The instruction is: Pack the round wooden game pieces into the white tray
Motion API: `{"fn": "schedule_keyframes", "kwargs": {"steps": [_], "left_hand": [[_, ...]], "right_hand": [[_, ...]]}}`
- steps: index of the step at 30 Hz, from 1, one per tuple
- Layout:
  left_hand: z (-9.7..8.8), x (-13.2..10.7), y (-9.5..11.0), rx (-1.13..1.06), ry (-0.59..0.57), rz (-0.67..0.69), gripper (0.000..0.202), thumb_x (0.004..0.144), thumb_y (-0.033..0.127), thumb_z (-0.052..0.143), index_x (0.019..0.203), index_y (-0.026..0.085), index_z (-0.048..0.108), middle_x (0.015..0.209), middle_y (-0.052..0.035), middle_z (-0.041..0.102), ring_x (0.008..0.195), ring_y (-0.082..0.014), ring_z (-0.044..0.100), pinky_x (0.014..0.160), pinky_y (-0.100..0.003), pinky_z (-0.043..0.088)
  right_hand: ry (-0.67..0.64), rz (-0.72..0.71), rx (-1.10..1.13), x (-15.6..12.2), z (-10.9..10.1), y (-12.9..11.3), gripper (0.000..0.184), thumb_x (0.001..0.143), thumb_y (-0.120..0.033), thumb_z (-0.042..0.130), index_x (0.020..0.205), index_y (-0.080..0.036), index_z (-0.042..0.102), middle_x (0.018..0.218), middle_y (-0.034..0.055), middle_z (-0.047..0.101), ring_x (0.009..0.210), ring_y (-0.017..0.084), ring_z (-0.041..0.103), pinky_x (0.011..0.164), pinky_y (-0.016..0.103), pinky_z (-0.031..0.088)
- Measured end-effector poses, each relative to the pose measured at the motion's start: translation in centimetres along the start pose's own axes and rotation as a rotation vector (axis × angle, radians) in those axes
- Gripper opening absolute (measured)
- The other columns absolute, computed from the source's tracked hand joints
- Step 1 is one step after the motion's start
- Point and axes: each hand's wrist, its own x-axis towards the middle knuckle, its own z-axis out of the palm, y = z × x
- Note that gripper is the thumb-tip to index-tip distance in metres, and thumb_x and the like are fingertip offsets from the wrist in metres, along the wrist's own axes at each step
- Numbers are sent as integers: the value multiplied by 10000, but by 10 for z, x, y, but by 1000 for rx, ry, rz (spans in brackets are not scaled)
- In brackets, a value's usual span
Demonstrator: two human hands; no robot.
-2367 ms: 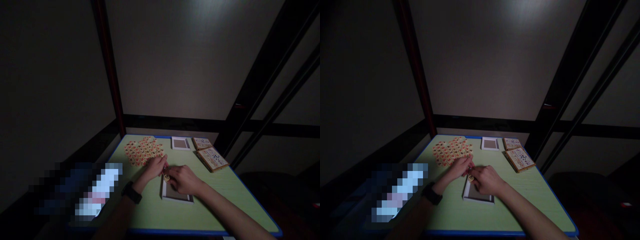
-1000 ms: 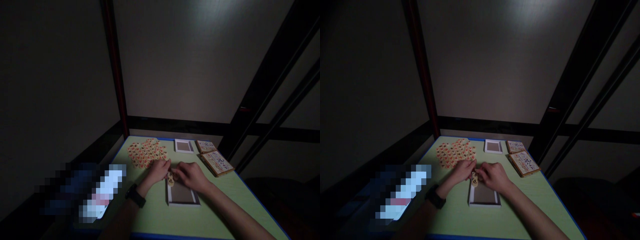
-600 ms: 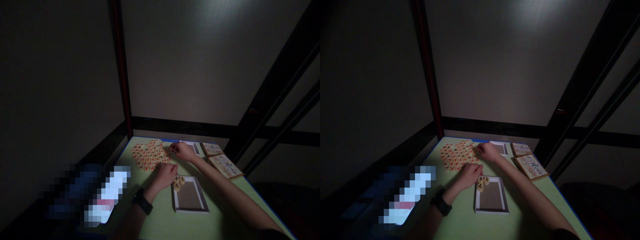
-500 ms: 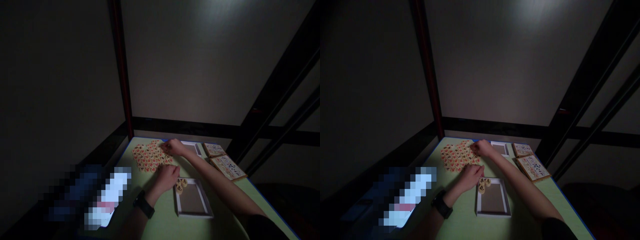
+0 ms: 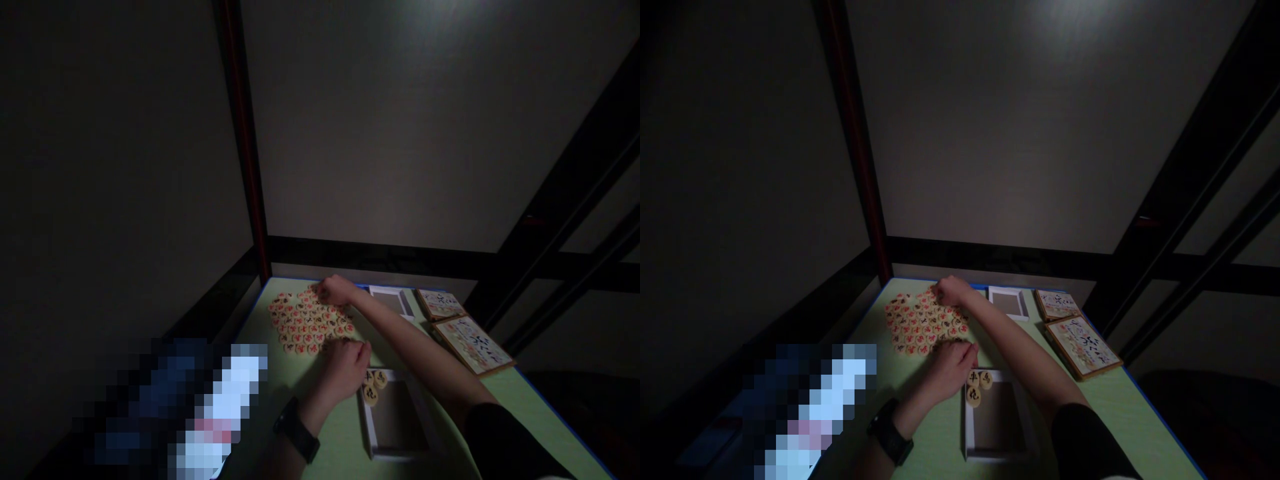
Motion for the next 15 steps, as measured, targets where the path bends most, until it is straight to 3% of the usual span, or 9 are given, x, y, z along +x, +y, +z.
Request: {"fn": "schedule_keyframes", "kwargs": {"steps": [6, 15], "left_hand": [[5, 1, -4, 9, 19, 21, 507, 1004, 363, 305, 744, 192, 705, 765, -62, 735, 735, -182, 655, 736, -271, 437], [5, 1, -3, -8, 28, 32, 500, 1005, 354, 305, 729, 189, 688, 740, -60, 726, 711, -177, 647, 710, -276, 424]], "right_hand": [[-31, -29, -24, 4, 6, -3, 275, 784, -164, 596, 991, -222, 768, 1002, 79, 774, 915, 228, 706, 686, 244, 435], [-9, -74, -11, 6, 1, -3, 266, 807, -128, 572, 988, -186, 758, 989, 82, 776, 907, 214, 707, 698, 237, 432]]}}
